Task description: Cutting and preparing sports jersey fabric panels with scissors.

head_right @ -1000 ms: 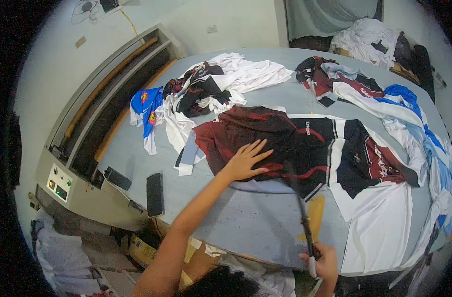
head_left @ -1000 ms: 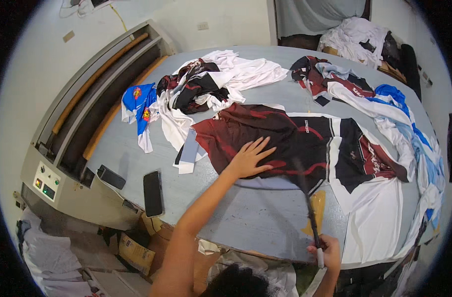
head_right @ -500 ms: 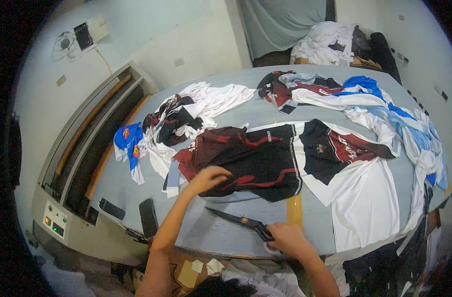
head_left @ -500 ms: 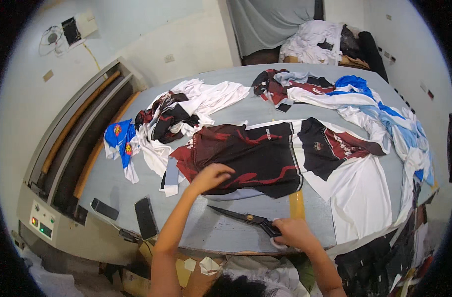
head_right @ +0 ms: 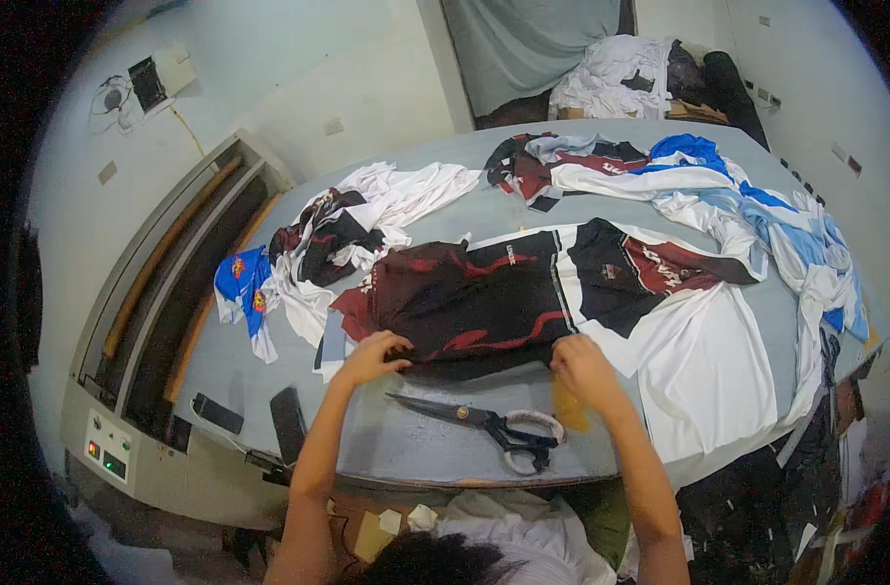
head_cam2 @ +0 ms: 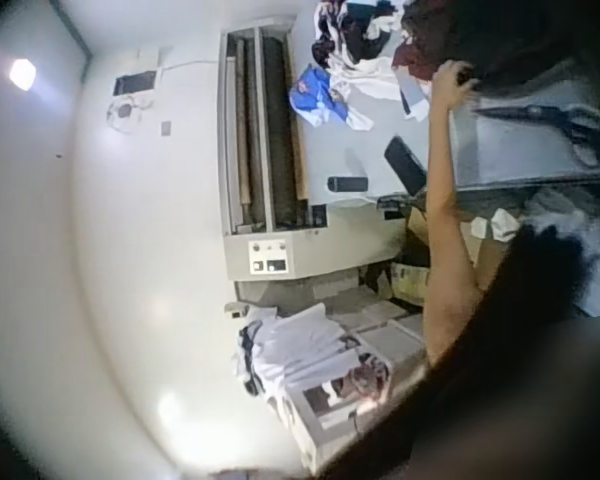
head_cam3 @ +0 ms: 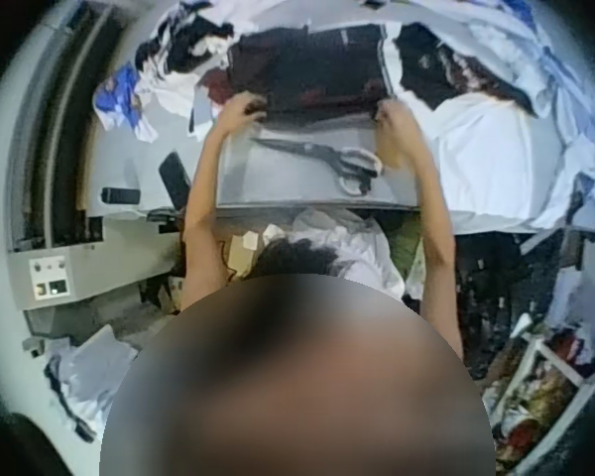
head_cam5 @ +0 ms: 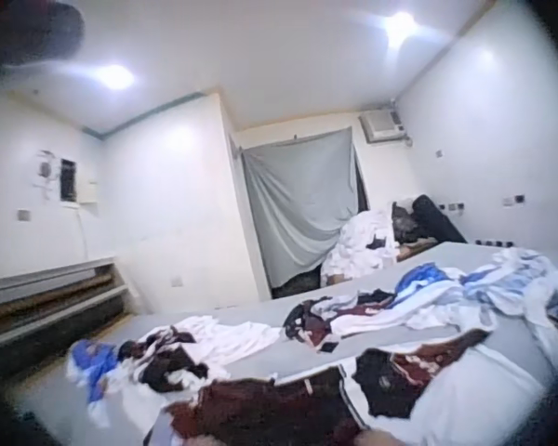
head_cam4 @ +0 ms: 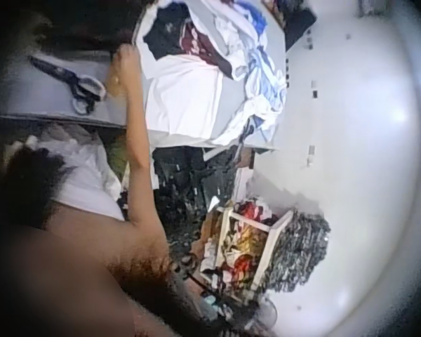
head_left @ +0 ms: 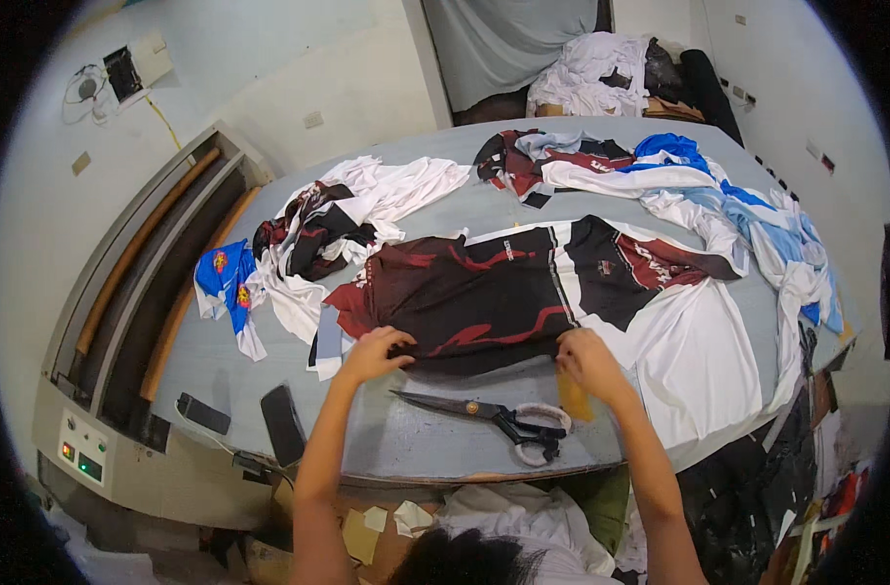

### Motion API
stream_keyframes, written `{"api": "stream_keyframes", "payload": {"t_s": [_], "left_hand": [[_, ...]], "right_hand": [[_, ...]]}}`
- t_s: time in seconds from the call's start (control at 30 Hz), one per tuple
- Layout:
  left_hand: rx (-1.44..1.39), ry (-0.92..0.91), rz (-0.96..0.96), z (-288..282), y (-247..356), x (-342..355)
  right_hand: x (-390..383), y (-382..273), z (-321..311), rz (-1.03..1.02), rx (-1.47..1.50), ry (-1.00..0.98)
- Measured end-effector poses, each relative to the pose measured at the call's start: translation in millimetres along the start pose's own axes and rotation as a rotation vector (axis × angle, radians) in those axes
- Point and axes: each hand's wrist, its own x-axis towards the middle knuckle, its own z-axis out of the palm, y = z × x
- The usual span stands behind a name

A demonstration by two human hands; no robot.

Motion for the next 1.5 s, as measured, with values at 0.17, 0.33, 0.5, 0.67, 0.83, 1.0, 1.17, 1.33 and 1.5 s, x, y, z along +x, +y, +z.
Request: {"api": "stream_keyframes", "payload": {"t_s": [0.17,0.33,0.5,0.67,0.83,1.0,1.17,1.33,1.5], "left_hand": [[0.011,0.143,-0.079,-9.2,-25.3,-38.7],[0.120,0.198,-0.052,-8.1,-31.1,-48.9],[-0.150,0.403,-0.108,-8.8,-36.8,-55.0],[0.071,0.402,-0.266,10.8,-54.3,-22.8],[0.380,0.588,-0.999,35.1,-77.5,25.0],[0.012,0.801,-0.661,25.2,-114.5,43.3],[-0.127,1.161,-0.692,-38.5,-96.2,6.3],[0.328,0.332,-1.173,-107.2,-0.6,-82.6],[0.488,0.256,-1.012,-106.8,29.5,-25.1]], "right_hand": [[-12.5,-7.3,-44.2,-0.054,0.250,0.115],[-27.0,-17.3,-63.6,-0.173,0.418,-0.178],[-28.0,-10.4,-75.8,-0.220,0.344,-0.522],[-10.0,15.0,-94.5,0.182,0.578,-0.854],[42.4,74.4,-52.0,0.275,0.357,0.035],[64.7,142.7,-25.9,0.258,0.020,0.462],[66.8,171.4,-23.0,0.354,-0.611,0.474],[81.3,198.6,-63.9,0.707,-0.669,0.526],[126.1,223.5,-59.8,0.452,-0.227,0.702]]}}
